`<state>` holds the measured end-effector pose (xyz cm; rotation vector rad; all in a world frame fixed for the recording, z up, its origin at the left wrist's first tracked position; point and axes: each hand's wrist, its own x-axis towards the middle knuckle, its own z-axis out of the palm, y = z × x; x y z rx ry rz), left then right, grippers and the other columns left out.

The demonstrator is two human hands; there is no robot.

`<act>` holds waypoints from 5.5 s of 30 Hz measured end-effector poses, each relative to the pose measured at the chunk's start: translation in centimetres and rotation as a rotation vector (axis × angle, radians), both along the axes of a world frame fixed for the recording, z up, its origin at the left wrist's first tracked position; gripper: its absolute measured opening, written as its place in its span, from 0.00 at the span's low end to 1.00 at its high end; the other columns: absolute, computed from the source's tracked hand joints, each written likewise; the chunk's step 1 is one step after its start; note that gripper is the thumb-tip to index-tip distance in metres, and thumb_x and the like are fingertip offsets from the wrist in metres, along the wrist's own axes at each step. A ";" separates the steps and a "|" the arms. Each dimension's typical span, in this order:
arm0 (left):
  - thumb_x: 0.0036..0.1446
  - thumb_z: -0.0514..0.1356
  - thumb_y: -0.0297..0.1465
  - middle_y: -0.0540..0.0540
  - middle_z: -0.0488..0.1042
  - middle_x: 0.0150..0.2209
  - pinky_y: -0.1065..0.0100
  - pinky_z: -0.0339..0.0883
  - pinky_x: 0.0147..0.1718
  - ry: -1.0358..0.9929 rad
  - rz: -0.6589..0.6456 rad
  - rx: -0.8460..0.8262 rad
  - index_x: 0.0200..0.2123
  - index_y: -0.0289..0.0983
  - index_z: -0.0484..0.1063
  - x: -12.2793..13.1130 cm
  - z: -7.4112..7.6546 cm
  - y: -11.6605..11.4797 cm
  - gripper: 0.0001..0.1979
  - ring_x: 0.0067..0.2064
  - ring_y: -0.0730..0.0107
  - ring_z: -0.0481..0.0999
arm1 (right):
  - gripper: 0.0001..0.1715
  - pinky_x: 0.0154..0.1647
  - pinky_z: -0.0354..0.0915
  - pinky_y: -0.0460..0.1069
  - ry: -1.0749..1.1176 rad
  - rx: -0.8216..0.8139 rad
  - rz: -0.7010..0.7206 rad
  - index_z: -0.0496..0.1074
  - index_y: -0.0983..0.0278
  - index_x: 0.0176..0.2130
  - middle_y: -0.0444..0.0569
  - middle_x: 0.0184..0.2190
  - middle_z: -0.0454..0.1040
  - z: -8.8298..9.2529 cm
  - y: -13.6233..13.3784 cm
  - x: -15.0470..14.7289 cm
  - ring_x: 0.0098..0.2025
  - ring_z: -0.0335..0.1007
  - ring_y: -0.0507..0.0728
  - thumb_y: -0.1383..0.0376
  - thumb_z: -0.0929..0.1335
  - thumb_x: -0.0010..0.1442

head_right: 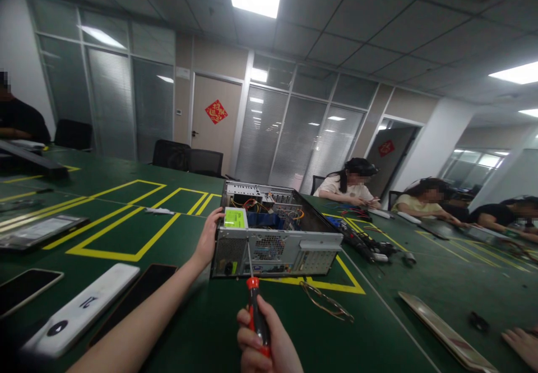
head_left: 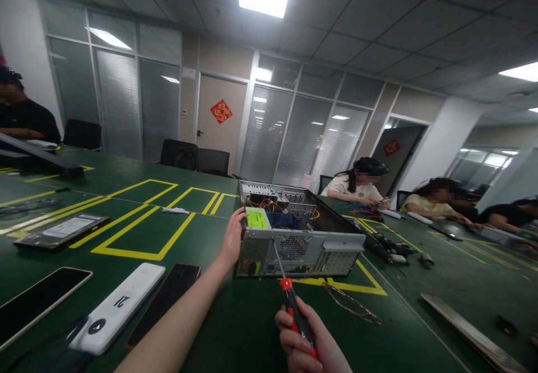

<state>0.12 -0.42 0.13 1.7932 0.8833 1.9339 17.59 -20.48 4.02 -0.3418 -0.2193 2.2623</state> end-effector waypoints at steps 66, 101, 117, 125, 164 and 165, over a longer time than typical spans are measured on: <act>0.68 0.40 0.42 0.41 0.65 0.61 0.53 0.57 0.63 0.013 0.008 0.025 0.50 0.40 0.69 0.3 -0.1 0.1 0.21 0.63 0.62 0.64 | 0.22 0.11 0.33 0.35 -0.075 0.185 0.004 0.68 0.68 0.34 0.33 0.19 0.57 -1.9 0.4 -3.1 0.16 0.40 0.40 0.56 0.76 0.51; 0.69 0.40 0.42 0.41 0.64 0.61 0.53 0.56 0.64 0.015 -0.001 0.028 0.50 0.40 0.68 0.4 -0.1 0.0 0.22 0.64 0.62 0.63 | 0.22 0.10 0.34 0.34 -0.070 0.087 0.019 0.70 0.70 0.35 0.34 0.19 0.61 -2.2 0.9 -3.0 0.16 0.45 0.39 0.58 0.78 0.49; 0.69 0.40 0.41 0.42 0.65 0.61 0.53 0.56 0.63 0.016 0.005 0.041 0.50 0.40 0.69 0.3 -0.1 0.1 0.21 0.63 0.62 0.64 | 0.33 0.37 0.66 0.46 -0.149 0.148 0.033 0.71 0.71 0.49 0.50 0.40 0.78 0.1 -0.5 -3.4 0.37 0.73 0.53 0.70 0.76 0.42; 0.68 0.40 0.41 0.42 0.65 0.61 0.53 0.56 0.64 0.011 0.002 0.032 0.50 0.41 0.68 0.4 -0.1 0.0 0.21 0.63 0.62 0.64 | 0.37 0.44 0.66 0.45 -0.258 0.314 0.019 0.70 0.68 0.53 0.55 0.42 0.80 -1.5 -0.6 -3.3 0.44 0.77 0.56 0.61 0.79 0.46; 0.68 0.40 0.42 0.41 0.65 0.61 0.53 0.56 0.63 0.007 0.006 0.043 0.50 0.40 0.68 0.3 -0.3 0.2 0.22 0.64 0.62 0.63 | 0.25 0.14 0.40 0.38 -0.307 0.149 -0.020 0.76 0.62 0.43 0.44 0.32 0.77 -0.8 -0.7 -2.3 0.15 0.48 0.40 0.57 0.79 0.46; 0.68 0.40 0.42 0.41 0.65 0.61 0.53 0.57 0.63 0.008 0.008 0.042 0.50 0.40 0.68 0.3 -0.2 0.2 0.22 0.63 0.61 0.63 | 0.25 0.14 0.41 0.38 -0.288 0.182 -0.015 0.75 0.62 0.44 0.44 0.31 0.77 -0.8 -0.7 -2.2 0.15 0.49 0.40 0.55 0.78 0.48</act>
